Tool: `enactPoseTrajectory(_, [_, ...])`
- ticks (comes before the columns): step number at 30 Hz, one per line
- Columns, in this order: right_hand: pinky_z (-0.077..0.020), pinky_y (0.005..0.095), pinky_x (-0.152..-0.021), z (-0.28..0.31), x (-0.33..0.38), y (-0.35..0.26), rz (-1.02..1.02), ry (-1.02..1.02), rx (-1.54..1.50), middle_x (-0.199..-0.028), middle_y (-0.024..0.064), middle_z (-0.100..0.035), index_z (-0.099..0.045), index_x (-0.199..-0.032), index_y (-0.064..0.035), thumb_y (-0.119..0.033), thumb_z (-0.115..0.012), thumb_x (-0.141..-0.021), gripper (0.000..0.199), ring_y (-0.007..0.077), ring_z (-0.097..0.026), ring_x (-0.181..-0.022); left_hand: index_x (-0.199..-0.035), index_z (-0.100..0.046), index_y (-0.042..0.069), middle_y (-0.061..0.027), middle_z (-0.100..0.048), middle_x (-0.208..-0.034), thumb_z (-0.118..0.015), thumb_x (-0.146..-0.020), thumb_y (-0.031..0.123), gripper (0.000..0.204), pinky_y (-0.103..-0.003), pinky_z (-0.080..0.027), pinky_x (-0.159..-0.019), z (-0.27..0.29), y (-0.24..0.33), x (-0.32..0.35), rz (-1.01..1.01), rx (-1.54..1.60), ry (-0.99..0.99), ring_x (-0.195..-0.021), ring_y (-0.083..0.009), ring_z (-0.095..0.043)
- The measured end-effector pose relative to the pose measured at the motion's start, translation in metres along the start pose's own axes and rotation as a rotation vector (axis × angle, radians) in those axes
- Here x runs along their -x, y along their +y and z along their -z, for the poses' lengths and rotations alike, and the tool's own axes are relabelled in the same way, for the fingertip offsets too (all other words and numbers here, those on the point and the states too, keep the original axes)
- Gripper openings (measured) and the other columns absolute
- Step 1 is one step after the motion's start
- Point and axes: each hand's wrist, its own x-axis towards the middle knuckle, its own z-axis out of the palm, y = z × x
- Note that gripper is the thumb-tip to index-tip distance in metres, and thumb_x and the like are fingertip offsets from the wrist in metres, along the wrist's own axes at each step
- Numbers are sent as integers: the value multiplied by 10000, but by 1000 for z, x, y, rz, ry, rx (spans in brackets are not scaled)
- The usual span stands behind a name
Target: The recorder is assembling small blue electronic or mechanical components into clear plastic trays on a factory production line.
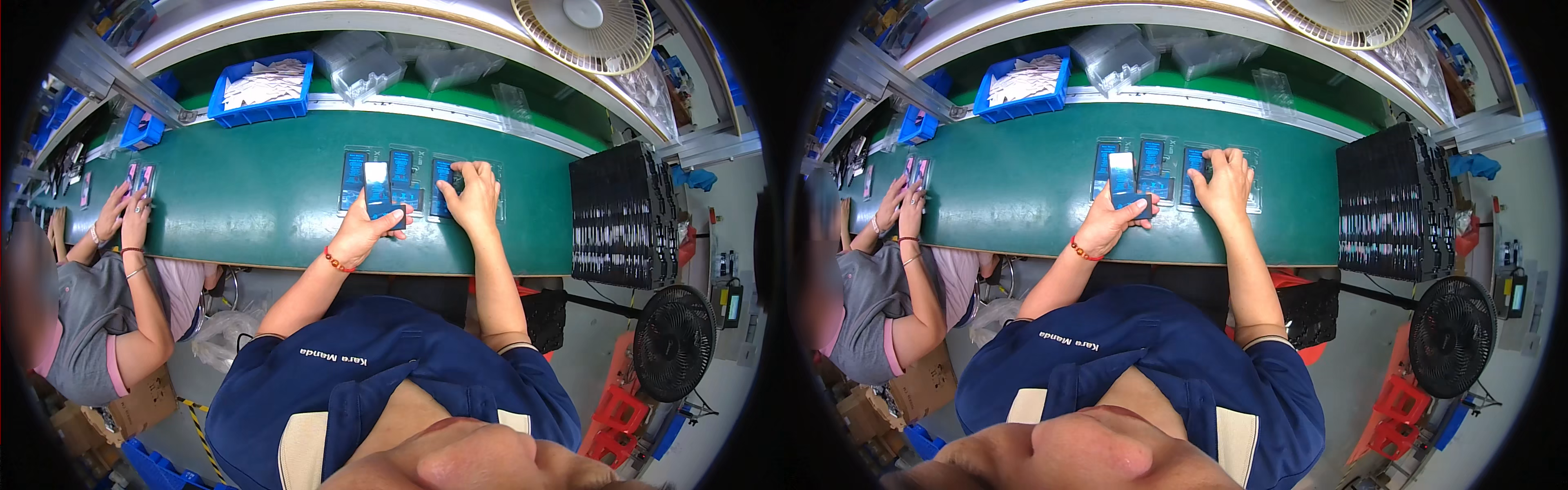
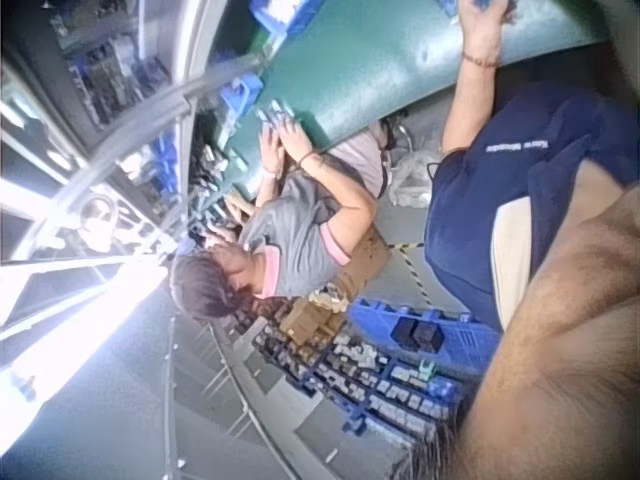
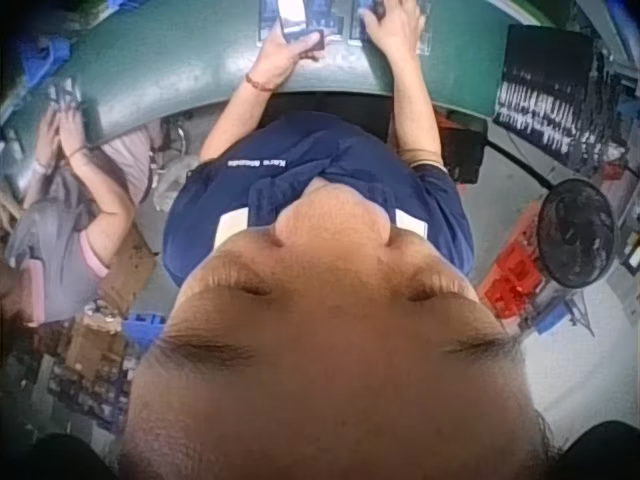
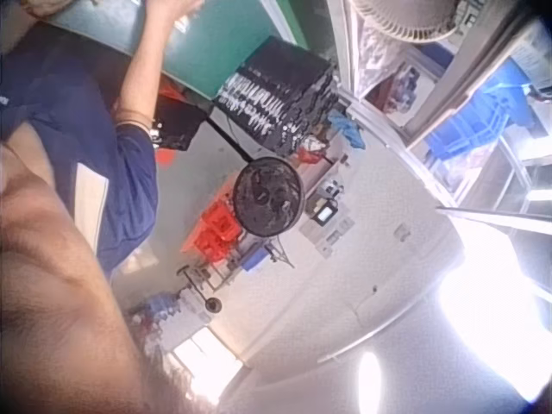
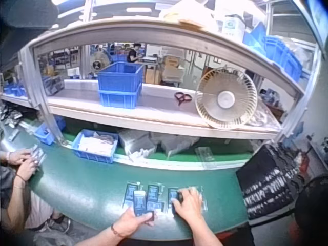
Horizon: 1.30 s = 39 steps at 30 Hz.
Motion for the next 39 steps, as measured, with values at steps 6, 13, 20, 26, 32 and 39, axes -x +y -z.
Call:
enactPoseTrajectory(6, [-464, 351, -723, 13, 11, -26, 4, -52, -524, -862, 75, -615, -634, -1026, -41, -243, -771, -749, 370, 204, -575, -786, -1347, -353, 72, -122, -614, -1099, -613, -891, 18, 528, -320, -582, -690, -12, -6, -7, -47, -95, -99, -943, -206, -641])
enactPoseTrajectory(13, [-433, 204, -625, 20, 17, 7, -327, -20, -1171, -747, -16, -583, -601, -964, -33, -41, -695, -825, 168, 44, -507, -675, -1477, -232, 125, -173, -530, -1247, -623, -883, 59, 713, -391, -541, -830, -33, -10, -17, -148, -492, -205, -1087, -259, -582])
enactPoseTrajectory(20, [-452, 314, -642, 27, 6, 74, -233, 31, -278, -781, 50, -565, -607, -1097, -73, -149, -781, -715, 426, 163, -559, -702, -1405, -435, 208, -248, -352, -1433, -630, -864, 398, 605, -659, -152, -1072, -21, -5, -34, -505, -1733, 159, -1383, -443, -216])
enactPoseTrajectory(26, [-399, 425, -841, 0, 17, 43, 31, 83, -131, -995, 125, -505, -615, -1142, -114, -243, -707, -779, 397, 297, -511, -976, -1393, -459, 258, -257, -253, -1487, -593, -857, 499, 603, -686, -87, -1068, -4, -12, -30, -490, -1752, 186, -1399, -461, -155])
enactPoseTrajectory(32, [-392, 435, -848, -9, 24, 10, 145, 99, -60, -1031, 162, -496, -590, -1159, -70, -212, -677, -804, 392, 327, -498, -979, -1375, -481, 257, -264, -248, -1485, -590, -851, 520, 596, -686, -84, -1067, 21, -4, -9, -485, -1773, 222, -1400, -467, -140])
enactPoseTrajectory(39, [-374, 417, -856, -12, 20, -10, 164, 17, -115, -1028, 160, -490, -588, -1163, -65, -206, -673, -809, 391, 316, -486, -978, -1270, -538, 68, -240, -503, -1296, -689, -814, 344, 553, -459, -364, -1041, 61, 60, -4, -632, -1537, 235, -1237, -399, -449])
